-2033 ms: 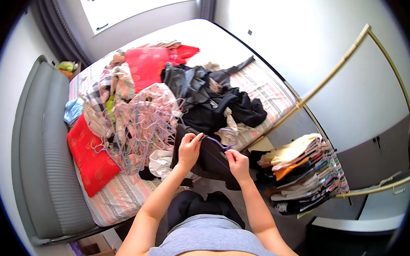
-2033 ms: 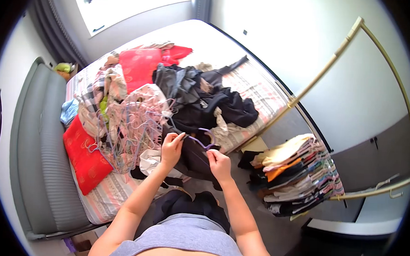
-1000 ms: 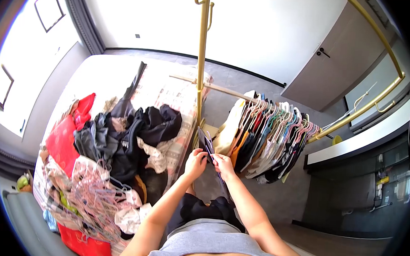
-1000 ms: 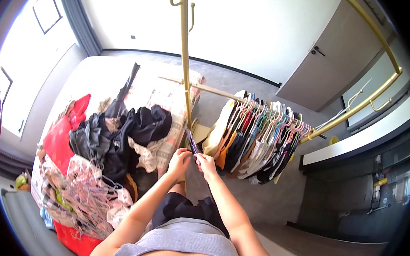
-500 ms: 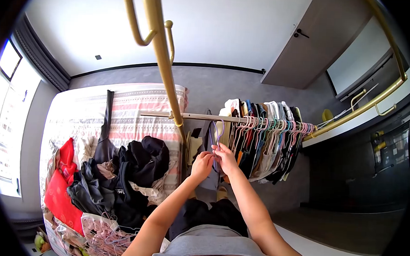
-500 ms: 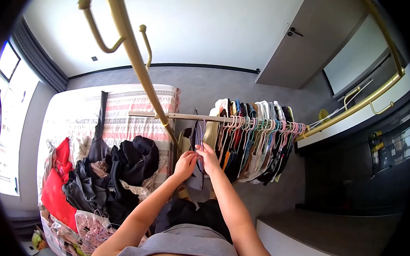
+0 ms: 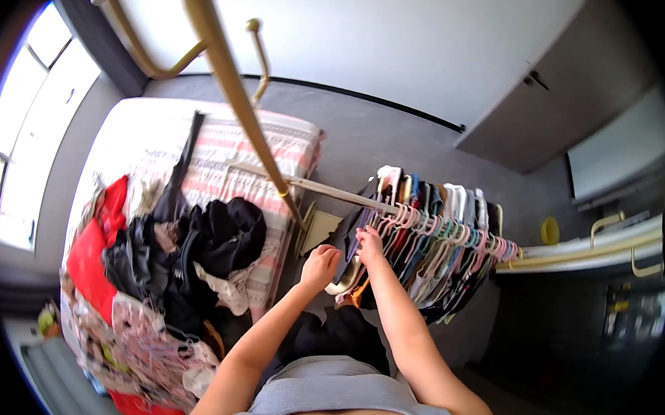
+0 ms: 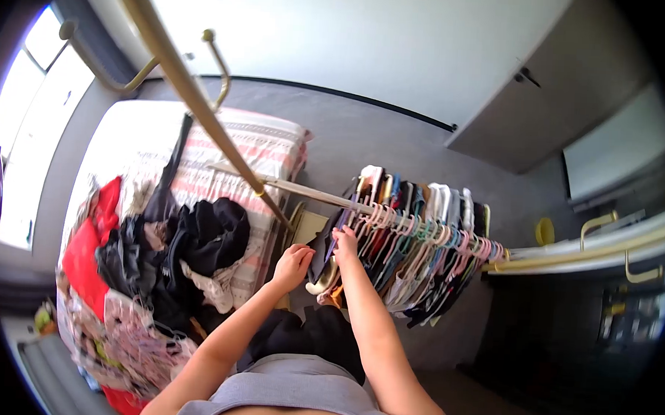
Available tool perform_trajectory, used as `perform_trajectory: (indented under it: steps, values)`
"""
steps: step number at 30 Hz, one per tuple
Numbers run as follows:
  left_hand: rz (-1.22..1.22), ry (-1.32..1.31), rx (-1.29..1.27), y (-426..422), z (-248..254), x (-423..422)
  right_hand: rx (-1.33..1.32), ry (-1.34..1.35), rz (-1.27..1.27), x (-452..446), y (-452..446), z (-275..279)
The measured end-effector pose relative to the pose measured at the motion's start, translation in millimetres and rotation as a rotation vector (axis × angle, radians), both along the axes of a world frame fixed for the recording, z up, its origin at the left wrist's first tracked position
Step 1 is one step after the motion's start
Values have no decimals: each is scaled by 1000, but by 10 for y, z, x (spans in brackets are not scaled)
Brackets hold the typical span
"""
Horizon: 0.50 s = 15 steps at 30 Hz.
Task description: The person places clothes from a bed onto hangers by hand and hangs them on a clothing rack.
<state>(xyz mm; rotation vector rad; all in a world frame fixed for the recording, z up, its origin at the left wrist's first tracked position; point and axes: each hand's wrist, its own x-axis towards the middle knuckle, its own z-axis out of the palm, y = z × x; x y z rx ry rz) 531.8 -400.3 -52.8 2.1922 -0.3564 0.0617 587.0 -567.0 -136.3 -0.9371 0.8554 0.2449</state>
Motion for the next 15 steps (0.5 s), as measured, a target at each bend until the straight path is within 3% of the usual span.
perform_trajectory:
  steps: [2, 4, 6, 7, 8, 12, 15]
  values:
    - [39, -8, 21, 1, -121, -47, -124, -2, 19, -17, 47, 10]
    - [89, 64, 27, 10, -55, -117, -330, -13, 22, -11, 20, -591]
    - [162, 100, 7, 68, -66, -216, -526, -132, 30, -133, 183, -430]
    - [193, 118, -3, 124, -107, -271, -558, -239, -128, -251, 430, -12]
    - [219, 134, -14, 190, -162, -330, -727, -313, -49, -333, 526, -64]
    - [416, 136, -9, 621, -315, -677, -464, -371, 241, -620, 977, -42]
    - [591, 183, -43, 1129, -390, -1016, -420, -303, 460, -726, 1357, 46]
